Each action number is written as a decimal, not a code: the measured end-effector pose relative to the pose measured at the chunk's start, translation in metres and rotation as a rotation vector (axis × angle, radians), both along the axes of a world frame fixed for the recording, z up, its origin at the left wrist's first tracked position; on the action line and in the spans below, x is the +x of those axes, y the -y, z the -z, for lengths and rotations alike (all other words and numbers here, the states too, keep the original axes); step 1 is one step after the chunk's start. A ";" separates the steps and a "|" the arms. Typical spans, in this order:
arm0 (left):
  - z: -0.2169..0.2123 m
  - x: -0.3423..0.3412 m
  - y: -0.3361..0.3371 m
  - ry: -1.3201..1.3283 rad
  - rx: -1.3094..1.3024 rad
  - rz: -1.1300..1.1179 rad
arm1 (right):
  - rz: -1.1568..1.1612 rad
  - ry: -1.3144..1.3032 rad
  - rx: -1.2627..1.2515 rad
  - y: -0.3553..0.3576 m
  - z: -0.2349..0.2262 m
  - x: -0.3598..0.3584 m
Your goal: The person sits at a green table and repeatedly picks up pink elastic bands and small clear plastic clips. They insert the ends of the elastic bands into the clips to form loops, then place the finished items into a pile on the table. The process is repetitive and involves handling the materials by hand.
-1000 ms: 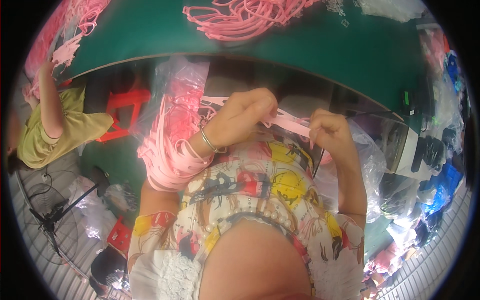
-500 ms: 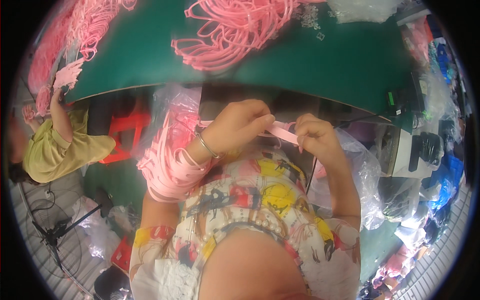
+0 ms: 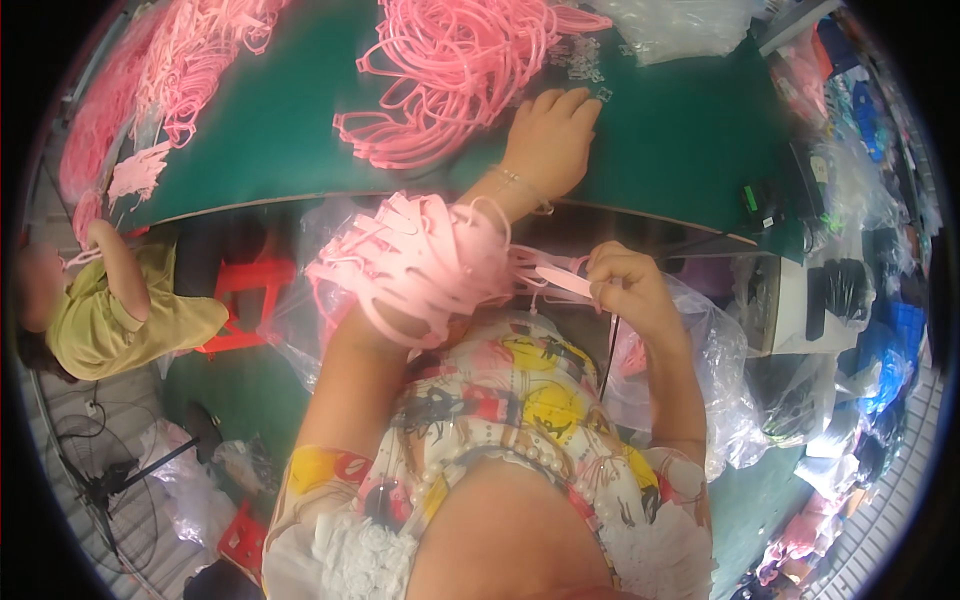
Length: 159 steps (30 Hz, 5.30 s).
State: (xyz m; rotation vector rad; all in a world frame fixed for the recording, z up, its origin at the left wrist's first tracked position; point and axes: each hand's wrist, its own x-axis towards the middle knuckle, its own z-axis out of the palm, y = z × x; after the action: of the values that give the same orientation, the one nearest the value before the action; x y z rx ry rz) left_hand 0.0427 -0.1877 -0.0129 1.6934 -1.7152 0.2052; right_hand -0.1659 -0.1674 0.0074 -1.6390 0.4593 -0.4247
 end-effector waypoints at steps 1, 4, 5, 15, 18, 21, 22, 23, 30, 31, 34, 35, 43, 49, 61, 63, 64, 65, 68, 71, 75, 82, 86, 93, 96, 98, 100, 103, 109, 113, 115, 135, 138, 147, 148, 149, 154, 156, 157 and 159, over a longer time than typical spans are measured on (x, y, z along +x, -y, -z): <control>0.002 -0.002 0.009 0.041 0.020 -0.035 | 0.011 0.002 0.012 -0.001 0.000 0.000; 0.006 -0.007 0.025 0.145 0.021 -0.075 | -0.008 -0.026 -0.007 0.000 0.004 -0.002; 0.008 -0.007 0.028 0.155 0.018 -0.069 | -0.006 -0.019 -0.014 0.000 0.005 -0.002; -0.002 0.000 -0.022 -0.040 0.137 0.184 | 0.025 -0.018 -0.043 -0.001 -0.004 -0.010; -0.010 0.000 -0.045 -0.065 0.126 0.255 | 0.020 -0.002 -0.069 0.000 -0.006 -0.008; -0.009 -0.002 -0.065 -0.049 0.122 0.320 | 0.012 0.007 -0.090 0.001 -0.005 -0.006; -0.007 -0.003 -0.070 -0.036 0.125 0.339 | 0.005 0.011 -0.098 0.002 -0.005 -0.005; 0.001 -0.004 -0.072 -0.007 0.034 0.319 | 0.008 0.007 -0.097 0.001 -0.006 -0.005; 0.004 -0.006 -0.072 -0.063 -0.059 0.235 | 0.007 -0.006 -0.148 0.003 -0.010 -0.001; 0.004 -0.008 -0.071 -0.155 -0.067 0.245 | 0.009 -0.006 -0.161 0.004 -0.010 0.000; -0.016 -0.013 -0.081 -0.549 0.157 0.285 | 0.013 0.037 -0.259 0.004 -0.015 0.003; -0.025 -0.015 -0.088 -0.700 0.277 0.297 | 0.013 0.035 -0.294 0.004 -0.017 0.004; -0.046 -0.016 -0.115 -1.042 0.576 0.430 | -0.021 -0.043 -0.439 0.001 -0.035 0.008; -0.046 -0.011 -0.119 -0.806 0.439 0.574 | -0.032 -0.049 -0.507 -0.001 -0.033 0.009; -0.059 -0.026 -0.127 -0.455 0.255 0.519 | -0.110 -0.064 -0.262 0.000 -0.022 0.005; -0.059 -0.030 -0.130 -0.381 0.243 0.508 | -0.098 -0.060 -0.158 -0.002 -0.020 0.005; -0.058 -0.032 -0.132 -0.343 0.236 0.502 | -0.092 -0.057 -0.106 -0.003 -0.018 0.005; -0.058 -0.034 -0.134 -0.340 0.219 0.518 | -0.095 -0.044 -0.056 -0.004 -0.015 0.005; -0.052 -0.037 -0.138 -0.327 0.198 0.554 | -0.099 0.000 0.059 -0.006 -0.003 0.004; -0.047 -0.035 -0.138 -0.511 0.320 0.511 | -0.083 0.006 0.155 -0.005 0.002 0.001; -0.051 -0.034 -0.139 -1.355 0.652 0.439 | -0.021 -0.074 0.304 -0.005 -0.011 -0.001; -0.046 -0.033 -0.141 -1.056 0.827 0.424 | -0.104 -0.001 0.142 -0.001 -0.008 -0.002; -0.040 -0.029 -0.145 -1.387 0.973 0.479 | -0.096 -0.034 0.060 -0.005 -0.009 -0.002; -0.039 -0.026 -0.152 -1.634 1.003 0.620 | -0.186 0.123 -0.138 -0.007 -0.009 0.002; -0.037 -0.032 -0.158 -1.836 0.945 0.674 | -0.149 0.194 -0.249 -0.012 -0.011 0.008; -0.029 -0.034 -0.161 -1.967 0.927 0.712 | -0.102 0.213 -0.317 -0.014 -0.012 0.011; -0.027 -0.034 -0.160 -2.018 0.901 0.713 | -0.053 0.192 -0.378 -0.016 -0.012 0.011; -0.032 -0.031 -0.161 -1.971 0.929 0.560 | -0.019 0.154 -0.519 -0.016 -0.015 0.009; -0.040 -0.027 -0.161 -1.659 0.908 0.488 | -0.034 0.096 -0.607 -0.017 -0.017 0.009; -0.032 -0.025 -0.162 -1.632 0.844 0.478 | -0.062 0.011 -0.641 -0.016 -0.022 0.010; -0.034 -0.026 -0.161 -1.617 0.853 0.445 | -0.054 -0.021 -0.631 -0.024 -0.027 0.014; -0.043 -0.026 -0.157 -0.741 0.475 0.230 | 0.104 -0.013 -0.437 -0.025 -0.006 0.016; -0.042 -0.024 -0.159 -1.096 0.621 0.246 | 0.118 0.022 -0.470 -0.027 -0.009 0.018; -0.031 -0.012 -0.167 -1.913 0.921 0.456 | -0.316 0.132 -0.723 -0.017 -0.032 0.023; -0.032 -0.012 -0.167 -1.923 0.925 0.471 | -0.365 0.131 -0.696 -0.016 -0.036 0.024; -0.032 -0.012 -0.168 -1.933 0.928 0.485 | -0.358 0.095 -0.614 -0.014 -0.037 0.026; -0.043 -0.007 -0.172 -1.778 0.726 0.468 | -0.148 0.017 -0.078 -0.012 -0.031 0.033; -0.045 -0.008 -0.174 -1.389 0.593 0.418 | -0.290 0.072 -0.117 -0.003 -0.027 0.038; -0.042 -0.007 -0.176 -1.127 0.493 0.403 | -0.351 0.073 -0.076 -0.001 -0.026 0.040; -0.039 -0.010 -0.178 -0.683 0.301 0.354 | -0.456 0.044 0.026 0.001 -0.025 0.044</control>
State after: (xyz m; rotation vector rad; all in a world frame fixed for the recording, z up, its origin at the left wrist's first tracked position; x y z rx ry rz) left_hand 0.0330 -0.0098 0.0258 1.3868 -1.5108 -0.7442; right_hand -0.1216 -0.1680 0.0325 -1.6465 0.0499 -0.1122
